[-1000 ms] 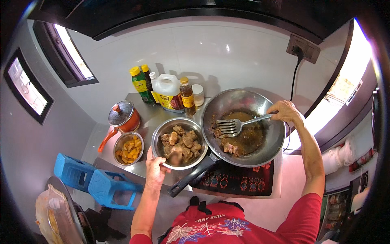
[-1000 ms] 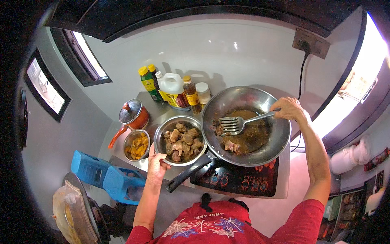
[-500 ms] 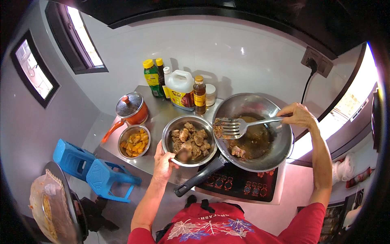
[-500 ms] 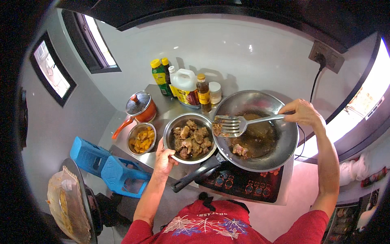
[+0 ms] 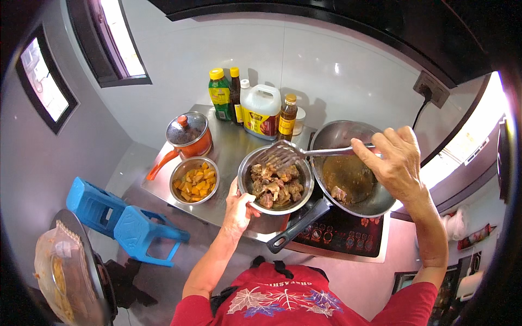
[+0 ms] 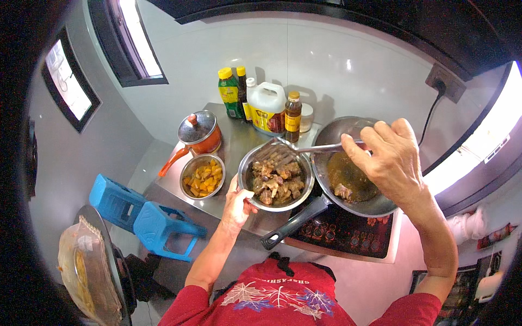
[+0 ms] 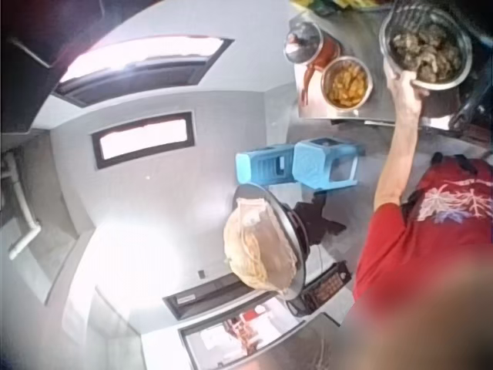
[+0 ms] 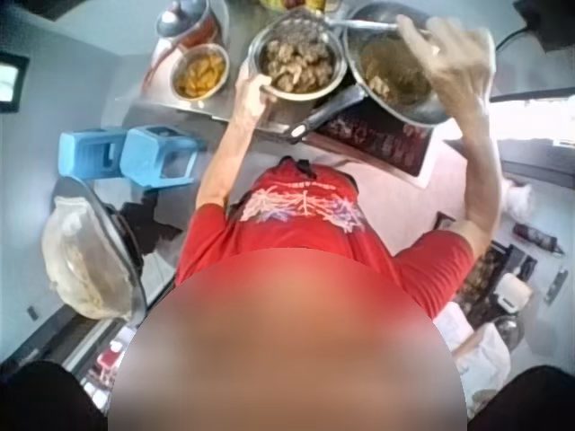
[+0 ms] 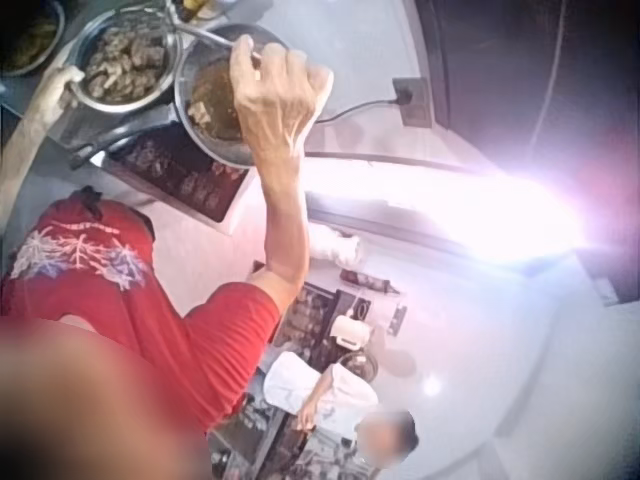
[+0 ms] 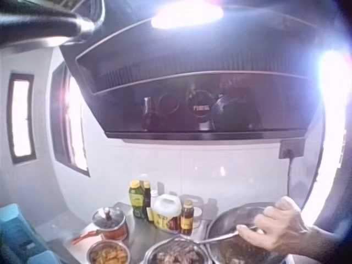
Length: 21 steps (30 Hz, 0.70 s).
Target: The person transfers cooked meat from a wok into a metal bowl using a spatula. They then add chopped yellow vegetables to the wok and stir them. Finally, the person moves to the sink to rinse a bowl.
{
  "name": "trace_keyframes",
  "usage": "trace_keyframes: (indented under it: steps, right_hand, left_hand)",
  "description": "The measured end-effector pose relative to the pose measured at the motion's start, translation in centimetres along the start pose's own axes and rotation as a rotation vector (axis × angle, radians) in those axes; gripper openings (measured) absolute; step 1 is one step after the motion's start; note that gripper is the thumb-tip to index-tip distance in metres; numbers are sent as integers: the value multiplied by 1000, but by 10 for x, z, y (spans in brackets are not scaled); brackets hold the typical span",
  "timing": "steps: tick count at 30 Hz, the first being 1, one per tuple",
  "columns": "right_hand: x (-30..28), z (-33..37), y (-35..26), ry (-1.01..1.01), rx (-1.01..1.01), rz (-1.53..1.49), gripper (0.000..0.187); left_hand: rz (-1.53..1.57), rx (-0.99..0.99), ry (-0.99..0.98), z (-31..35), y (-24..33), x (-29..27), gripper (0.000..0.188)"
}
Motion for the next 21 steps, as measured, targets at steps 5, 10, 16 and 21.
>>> trace_keyframes:
  steps: [5, 10, 16, 21]
  right_hand:
    - [-17, 6, -12, -86, 42, 103, 26]
    - [-4, 60, 18, -376, 532, -248, 21]
    - [-12, 132, 70, -477, 1142, -667, 23]
    - [-36, 158, 100, -480, 1037, -470, 22]
  left_hand:
    - [7, 4, -68, -4, 5, 3, 63]
    - [19, -8, -100, -7, 8, 5, 63]
    - [-18, -11, -109, -18, 10, 3, 60]
    - [-31, 30, -105, -26, 18, 13, 60]
Point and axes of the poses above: each hand's wrist, its own z-axis away from the middle knuckle, its own x-axis out of the palm, y = z × x, the point moved 7 cm from there along -z, towards the middle knuckle, and after that the axes turned 12 degrees about y, right-handed, at the moved point
